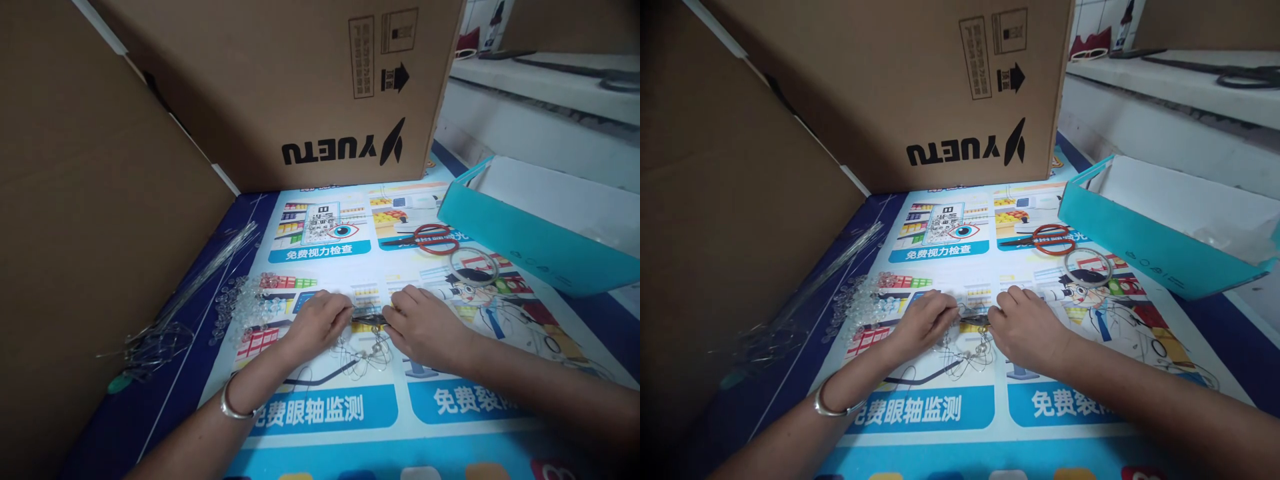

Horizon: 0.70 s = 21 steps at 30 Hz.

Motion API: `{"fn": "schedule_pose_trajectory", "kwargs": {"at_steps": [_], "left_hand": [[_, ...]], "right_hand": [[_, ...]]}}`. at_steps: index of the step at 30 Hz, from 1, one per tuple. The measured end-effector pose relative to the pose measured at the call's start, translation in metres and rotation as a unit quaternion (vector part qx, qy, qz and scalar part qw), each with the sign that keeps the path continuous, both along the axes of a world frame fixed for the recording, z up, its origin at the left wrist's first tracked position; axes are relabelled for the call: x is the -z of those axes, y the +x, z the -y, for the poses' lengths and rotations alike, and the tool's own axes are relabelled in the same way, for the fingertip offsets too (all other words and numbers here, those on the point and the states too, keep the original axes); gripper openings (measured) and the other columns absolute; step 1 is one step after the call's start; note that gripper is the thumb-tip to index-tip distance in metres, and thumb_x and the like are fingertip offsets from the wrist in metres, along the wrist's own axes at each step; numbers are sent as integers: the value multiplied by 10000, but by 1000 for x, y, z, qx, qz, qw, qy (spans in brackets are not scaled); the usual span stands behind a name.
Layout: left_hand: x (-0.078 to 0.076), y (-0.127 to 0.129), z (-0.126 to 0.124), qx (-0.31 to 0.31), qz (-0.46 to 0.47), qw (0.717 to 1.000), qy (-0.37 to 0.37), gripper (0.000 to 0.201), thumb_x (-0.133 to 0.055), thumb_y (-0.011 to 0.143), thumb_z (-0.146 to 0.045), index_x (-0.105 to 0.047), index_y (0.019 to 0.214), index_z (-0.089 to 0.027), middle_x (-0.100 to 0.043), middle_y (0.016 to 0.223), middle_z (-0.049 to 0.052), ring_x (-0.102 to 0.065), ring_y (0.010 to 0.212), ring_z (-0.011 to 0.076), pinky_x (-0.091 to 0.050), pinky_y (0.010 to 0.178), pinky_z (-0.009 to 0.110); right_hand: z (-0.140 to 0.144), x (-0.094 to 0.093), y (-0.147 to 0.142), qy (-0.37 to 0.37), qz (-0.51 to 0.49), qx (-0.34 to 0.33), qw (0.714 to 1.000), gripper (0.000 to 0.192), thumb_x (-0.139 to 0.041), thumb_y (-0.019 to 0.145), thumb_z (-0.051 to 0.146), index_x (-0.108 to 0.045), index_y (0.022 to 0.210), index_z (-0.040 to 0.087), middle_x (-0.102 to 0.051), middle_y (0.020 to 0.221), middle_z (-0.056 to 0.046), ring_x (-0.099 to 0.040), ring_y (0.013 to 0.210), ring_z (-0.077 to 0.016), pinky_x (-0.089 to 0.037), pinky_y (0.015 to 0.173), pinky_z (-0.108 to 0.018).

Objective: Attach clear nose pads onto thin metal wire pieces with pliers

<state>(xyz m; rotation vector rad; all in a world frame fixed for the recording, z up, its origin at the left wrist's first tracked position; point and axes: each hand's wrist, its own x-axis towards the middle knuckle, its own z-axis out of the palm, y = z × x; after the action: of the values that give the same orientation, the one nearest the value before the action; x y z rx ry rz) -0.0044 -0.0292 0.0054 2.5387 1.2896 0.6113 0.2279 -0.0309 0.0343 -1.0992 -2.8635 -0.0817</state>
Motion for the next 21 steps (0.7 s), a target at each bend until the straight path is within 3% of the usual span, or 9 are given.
{"fn": "schedule_pose_trajectory", "kwargs": {"at_steps": [13,21], "left_hand": [[2,0,0,18,-17,999,25,125,-405,896,-232,-502,836,-181,-592,757,22,-487,707,162,-373,680,293],[3,0,2,-10,-22,1000,10,142,-390,904,-254,-492,845,-176,-563,729,28,-498,704,166,-378,653,283]], "right_hand": [[7,1,-4,11,4,17,1000,234,-405,877,311,-592,898,171,-535,872,-98,-438,864,-247,-298,701,-356],[13,1,-7,30,8,30,999,218,-414,869,289,-580,918,156,-526,880,-105,-421,858,-244,-283,699,-357]]}}
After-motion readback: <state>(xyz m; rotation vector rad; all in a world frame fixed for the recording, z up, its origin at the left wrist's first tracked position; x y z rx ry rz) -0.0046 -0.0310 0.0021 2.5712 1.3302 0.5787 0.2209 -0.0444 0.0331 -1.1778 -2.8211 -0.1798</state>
